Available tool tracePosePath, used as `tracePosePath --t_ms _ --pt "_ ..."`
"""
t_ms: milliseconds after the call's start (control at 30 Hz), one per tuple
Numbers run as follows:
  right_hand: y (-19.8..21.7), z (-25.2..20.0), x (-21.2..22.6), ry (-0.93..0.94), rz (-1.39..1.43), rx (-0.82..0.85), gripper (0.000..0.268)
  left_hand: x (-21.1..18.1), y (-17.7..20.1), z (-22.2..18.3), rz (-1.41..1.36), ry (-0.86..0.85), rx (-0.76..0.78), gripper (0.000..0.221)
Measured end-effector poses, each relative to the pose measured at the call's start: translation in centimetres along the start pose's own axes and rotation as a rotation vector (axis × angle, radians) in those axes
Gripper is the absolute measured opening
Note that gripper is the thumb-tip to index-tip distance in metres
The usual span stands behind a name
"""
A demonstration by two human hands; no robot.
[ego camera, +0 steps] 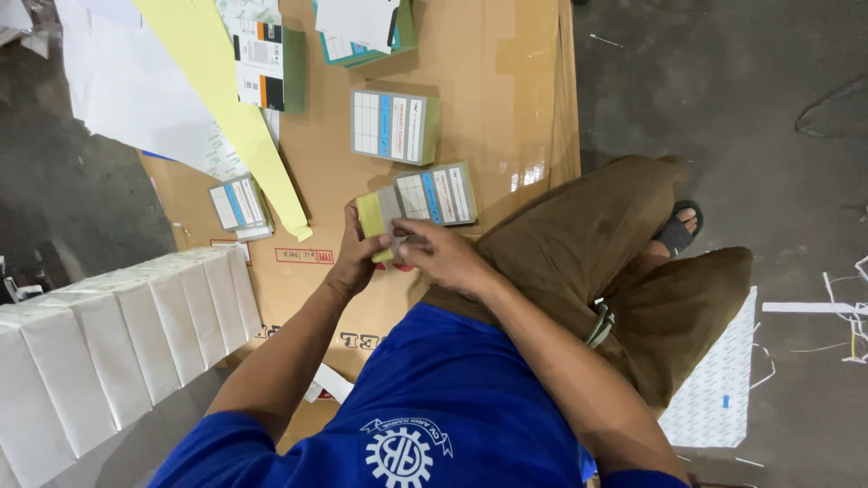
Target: Sorting and inspecting stacks of printed forms at a production floor workstation.
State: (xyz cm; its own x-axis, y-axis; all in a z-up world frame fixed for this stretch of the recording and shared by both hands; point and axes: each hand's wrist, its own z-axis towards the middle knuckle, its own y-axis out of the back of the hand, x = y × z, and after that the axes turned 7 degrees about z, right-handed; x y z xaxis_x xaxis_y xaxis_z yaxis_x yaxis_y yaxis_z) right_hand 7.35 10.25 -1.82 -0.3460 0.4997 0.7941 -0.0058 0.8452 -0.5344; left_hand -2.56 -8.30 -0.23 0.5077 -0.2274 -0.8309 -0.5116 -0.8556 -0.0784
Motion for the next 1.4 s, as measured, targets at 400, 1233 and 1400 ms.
tracePosePath --t_ms 400,1233,1400 --pt "1.1 0.1 1.3 0.014 0.189 -0.176 0.042 -3.3 -3.4 -0.5 0.244 -0.091 0.035 0.079" --pt "4.9 -6.5 6.4 0.179 -0.295 -0.447 0.044 -3.3 -8.8 0.9 0.283 -0.207 -0.108 0.049" --pt "5.8 -8.5 7.9 -0.016 -0.165 -0.515 0.042 -5.1 -9.9 1.2 0.353 -0.191 -0.142 0.046"
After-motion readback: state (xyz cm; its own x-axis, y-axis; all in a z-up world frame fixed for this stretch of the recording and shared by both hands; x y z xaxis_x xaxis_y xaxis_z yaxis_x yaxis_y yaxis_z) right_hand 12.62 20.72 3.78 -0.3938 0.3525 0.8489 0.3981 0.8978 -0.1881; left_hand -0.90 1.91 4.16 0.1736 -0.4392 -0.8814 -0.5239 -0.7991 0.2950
